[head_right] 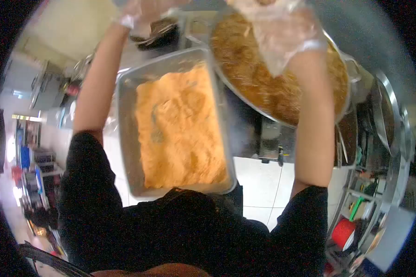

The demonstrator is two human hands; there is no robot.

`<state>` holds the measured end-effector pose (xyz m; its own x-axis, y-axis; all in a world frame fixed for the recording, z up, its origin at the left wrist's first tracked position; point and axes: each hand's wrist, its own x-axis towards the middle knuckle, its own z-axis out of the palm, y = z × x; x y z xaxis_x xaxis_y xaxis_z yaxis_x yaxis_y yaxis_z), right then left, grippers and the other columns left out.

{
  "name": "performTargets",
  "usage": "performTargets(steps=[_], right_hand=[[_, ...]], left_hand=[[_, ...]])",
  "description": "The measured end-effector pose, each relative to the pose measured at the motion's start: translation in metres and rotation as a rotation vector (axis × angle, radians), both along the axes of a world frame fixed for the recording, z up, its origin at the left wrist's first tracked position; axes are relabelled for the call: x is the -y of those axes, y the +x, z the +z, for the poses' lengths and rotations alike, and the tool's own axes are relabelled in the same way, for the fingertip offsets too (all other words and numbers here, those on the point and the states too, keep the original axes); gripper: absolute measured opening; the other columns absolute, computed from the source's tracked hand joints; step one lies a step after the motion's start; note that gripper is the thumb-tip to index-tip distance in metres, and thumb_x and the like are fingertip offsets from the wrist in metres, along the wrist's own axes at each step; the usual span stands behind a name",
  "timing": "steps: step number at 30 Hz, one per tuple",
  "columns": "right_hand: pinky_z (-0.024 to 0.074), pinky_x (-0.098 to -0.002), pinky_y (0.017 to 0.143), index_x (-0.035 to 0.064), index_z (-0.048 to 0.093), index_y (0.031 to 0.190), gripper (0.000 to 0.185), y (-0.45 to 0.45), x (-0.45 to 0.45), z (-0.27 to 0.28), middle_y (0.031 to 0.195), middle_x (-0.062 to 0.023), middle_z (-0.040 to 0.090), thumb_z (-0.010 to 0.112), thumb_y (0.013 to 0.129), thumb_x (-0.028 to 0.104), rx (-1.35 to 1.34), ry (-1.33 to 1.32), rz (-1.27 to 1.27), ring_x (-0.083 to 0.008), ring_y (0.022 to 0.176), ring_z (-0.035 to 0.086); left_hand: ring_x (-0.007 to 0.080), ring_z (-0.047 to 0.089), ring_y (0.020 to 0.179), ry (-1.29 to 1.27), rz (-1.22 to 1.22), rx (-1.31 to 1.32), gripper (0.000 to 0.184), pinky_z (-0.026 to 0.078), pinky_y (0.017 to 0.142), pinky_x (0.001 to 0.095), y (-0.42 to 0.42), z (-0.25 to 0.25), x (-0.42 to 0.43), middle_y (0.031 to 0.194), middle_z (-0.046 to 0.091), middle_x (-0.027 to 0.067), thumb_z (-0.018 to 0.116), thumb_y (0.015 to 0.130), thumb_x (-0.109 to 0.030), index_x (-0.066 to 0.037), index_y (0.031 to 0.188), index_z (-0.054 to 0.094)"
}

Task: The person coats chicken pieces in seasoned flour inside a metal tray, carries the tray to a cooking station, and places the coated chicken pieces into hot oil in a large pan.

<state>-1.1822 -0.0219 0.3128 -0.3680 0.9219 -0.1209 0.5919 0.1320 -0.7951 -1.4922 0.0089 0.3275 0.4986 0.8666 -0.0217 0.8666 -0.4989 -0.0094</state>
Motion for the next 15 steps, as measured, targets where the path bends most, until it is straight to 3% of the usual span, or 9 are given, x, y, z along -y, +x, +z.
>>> performTargets(steps=[1,3,4,5,8,9,10,12,15], right_hand=[[0.0549,-0.0308,0.074,0.0047,0.053,0.118,0.029,-0.019,0.021,-0.006,0.104,-0.0097,0.064,0.044,0.092,0.012,-0.13,-0.132,-0.007,-0.0175,0.083,0.064],[0.053,-0.0341,0.075,0.0115,0.057,0.11,0.03,-0.067,0.077,-0.029,0.097,-0.0134,0.065,0.049,0.092,0.033,0.018,0.164,0.185,-0.022,0.083,0.063],[0.0515,-0.0366,0.077,0.0139,0.057,0.108,0.036,-0.09,0.1,-0.039,0.097,-0.0155,0.064,0.051,0.09,0.045,0.077,0.271,0.253,-0.0259,0.085,0.064],[0.0489,-0.0389,0.081,0.01,0.057,0.109,0.051,-0.107,0.103,-0.064,0.1,-0.0164,0.064,0.052,0.086,0.055,0.184,0.156,0.34,-0.0299,0.091,0.063],[0.0441,-0.0334,0.094,0.0025,0.048,0.128,0.07,-0.157,0.092,-0.216,0.123,-0.018,0.056,0.063,0.079,0.051,0.434,0.108,0.553,-0.0273,0.109,0.057],[0.0413,-0.0336,0.097,0.0001,0.04,0.133,0.081,-0.166,0.087,-0.245,0.13,-0.0187,0.05,0.065,0.076,0.052,0.591,0.103,0.572,-0.028,0.116,0.052],[0.0385,-0.0339,0.101,-0.0024,0.033,0.137,0.093,-0.172,0.085,-0.268,0.137,-0.0194,0.043,0.068,0.072,0.053,0.746,0.094,0.584,-0.0288,0.123,0.047],[0.0382,-0.0348,0.101,-0.0013,0.03,0.139,0.096,-0.17,0.085,-0.319,0.139,-0.0191,0.04,0.068,0.071,0.054,0.778,0.061,0.522,-0.0299,0.125,0.044],[0.0358,-0.0369,0.103,0.0009,0.028,0.141,0.097,-0.176,0.106,-0.315,0.142,-0.0222,0.034,0.067,0.071,0.056,0.927,0.009,0.478,-0.0333,0.128,0.04]], left_hand=[[0.0237,0.047,0.121,-0.124,0.224,0.484,0.046,0.038,0.1,0.0381,-0.023,-0.043,0.031,0.138,0.045,0.0106,0.053,0.087,-0.039,-0.011,0.123,0.053],[0.0242,0.051,0.118,-0.218,0.341,0.942,0.042,0.04,0.102,0.0372,-0.063,-0.123,0.091,0.135,0.048,0.01,0.057,0.087,-0.026,-0.004,0.123,0.054],[0.0237,0.052,0.117,-0.212,0.242,0.909,0.043,0.044,0.099,0.0373,-0.078,-0.163,0.119,0.134,0.049,0.0108,0.061,0.085,-0.017,0.0,0.124,0.052],[0.025,0.055,0.113,-0.141,0.297,0.42,0.05,0.05,0.092,0.0369,-0.086,-0.199,0.14,0.129,0.053,0.012,0.065,0.079,-0.003,0.001,0.127,0.049],[0.0284,0.06,0.102,-0.359,0.397,0.74,0.07,0.047,0.09,0.0357,-0.122,-0.346,0.179,0.116,0.06,0.0146,0.077,0.067,-0.036,-0.012,0.127,0.051],[0.031,0.06,0.103,-0.434,0.483,0.502,0.076,0.047,0.092,0.0368,-0.092,-0.335,0.203,0.118,0.058,0.0168,0.078,0.064,-0.04,-0.01,0.128,0.048],[0.031,0.06,0.103,-0.423,0.482,0.501,0.076,0.047,0.092,0.0368,-0.067,-0.339,0.217,0.118,0.058,0.0168,0.078,0.064,-0.04,-0.01,0.128,0.048],[0.0363,0.059,0.101,-0.283,0.664,0.262,0.086,0.048,0.09,0.0384,-0.023,-0.359,0.227,0.129,0.047,0.0198,0.077,0.064,-0.045,-0.009,0.133,0.041],[0.0377,0.058,0.104,-0.071,0.73,0.284,0.086,0.047,0.09,0.0403,-0.013,-0.405,0.239,0.133,0.044,0.0215,0.074,0.066,-0.046,-0.009,0.135,0.038]])
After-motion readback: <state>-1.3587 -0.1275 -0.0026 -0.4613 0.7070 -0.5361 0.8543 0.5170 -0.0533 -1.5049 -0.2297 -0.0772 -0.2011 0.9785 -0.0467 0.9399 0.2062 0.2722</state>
